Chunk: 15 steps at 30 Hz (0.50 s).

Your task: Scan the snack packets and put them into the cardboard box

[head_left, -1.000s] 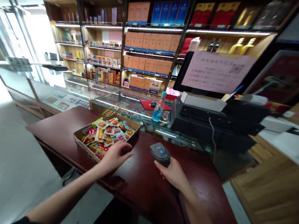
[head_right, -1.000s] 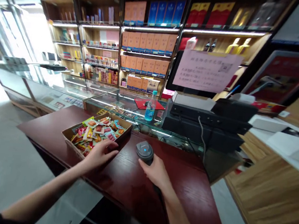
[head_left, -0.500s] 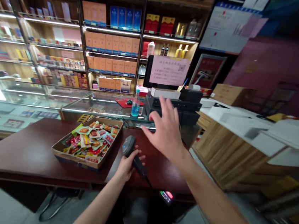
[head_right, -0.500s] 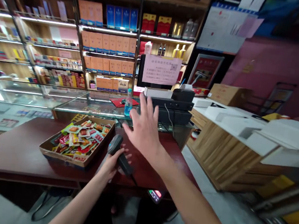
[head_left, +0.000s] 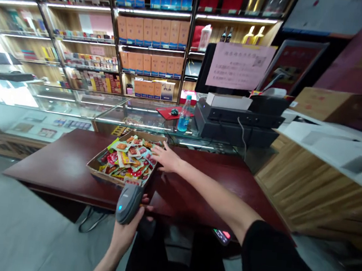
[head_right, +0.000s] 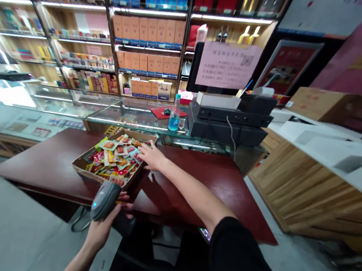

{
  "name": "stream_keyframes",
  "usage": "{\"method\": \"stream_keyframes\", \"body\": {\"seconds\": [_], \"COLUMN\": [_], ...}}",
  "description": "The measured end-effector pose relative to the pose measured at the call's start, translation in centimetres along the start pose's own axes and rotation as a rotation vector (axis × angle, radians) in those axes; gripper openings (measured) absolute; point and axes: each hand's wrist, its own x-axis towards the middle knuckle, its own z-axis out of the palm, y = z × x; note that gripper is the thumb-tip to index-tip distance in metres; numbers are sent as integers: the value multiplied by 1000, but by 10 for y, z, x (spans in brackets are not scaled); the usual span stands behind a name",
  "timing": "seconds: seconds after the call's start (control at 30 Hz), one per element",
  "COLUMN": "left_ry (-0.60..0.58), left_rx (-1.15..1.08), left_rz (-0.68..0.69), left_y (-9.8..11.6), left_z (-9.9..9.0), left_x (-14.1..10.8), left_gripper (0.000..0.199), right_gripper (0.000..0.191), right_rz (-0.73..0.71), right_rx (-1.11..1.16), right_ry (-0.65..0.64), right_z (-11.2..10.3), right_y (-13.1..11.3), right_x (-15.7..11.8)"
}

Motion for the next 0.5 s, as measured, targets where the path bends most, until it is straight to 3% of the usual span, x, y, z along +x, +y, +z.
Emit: {"method": "stream_keyframes", "body": {"seconds": [0.1,0.2,0.3,0.5], "left_ry": [179,242,193,-47], "left_rx": [203,368,401,343], "left_rz": [113,288,319,178], "left_y": [-8,-14,-19,-25], "left_z": [-27,-38,-38,-21], "left_x": [-9,-7,-3,-2], "left_gripper": [49,44,40,36], "right_gripper": [40,35,36,34], "right_rz": [-18,-19,66,347], "right_rx": [82,154,285,344], "right_ry": [-45,-1,130,275], "right_z": [27,29,27,26], "right_y": [-6,-16,-34,-82], "right_x": [2,-24,-72,-183]}}
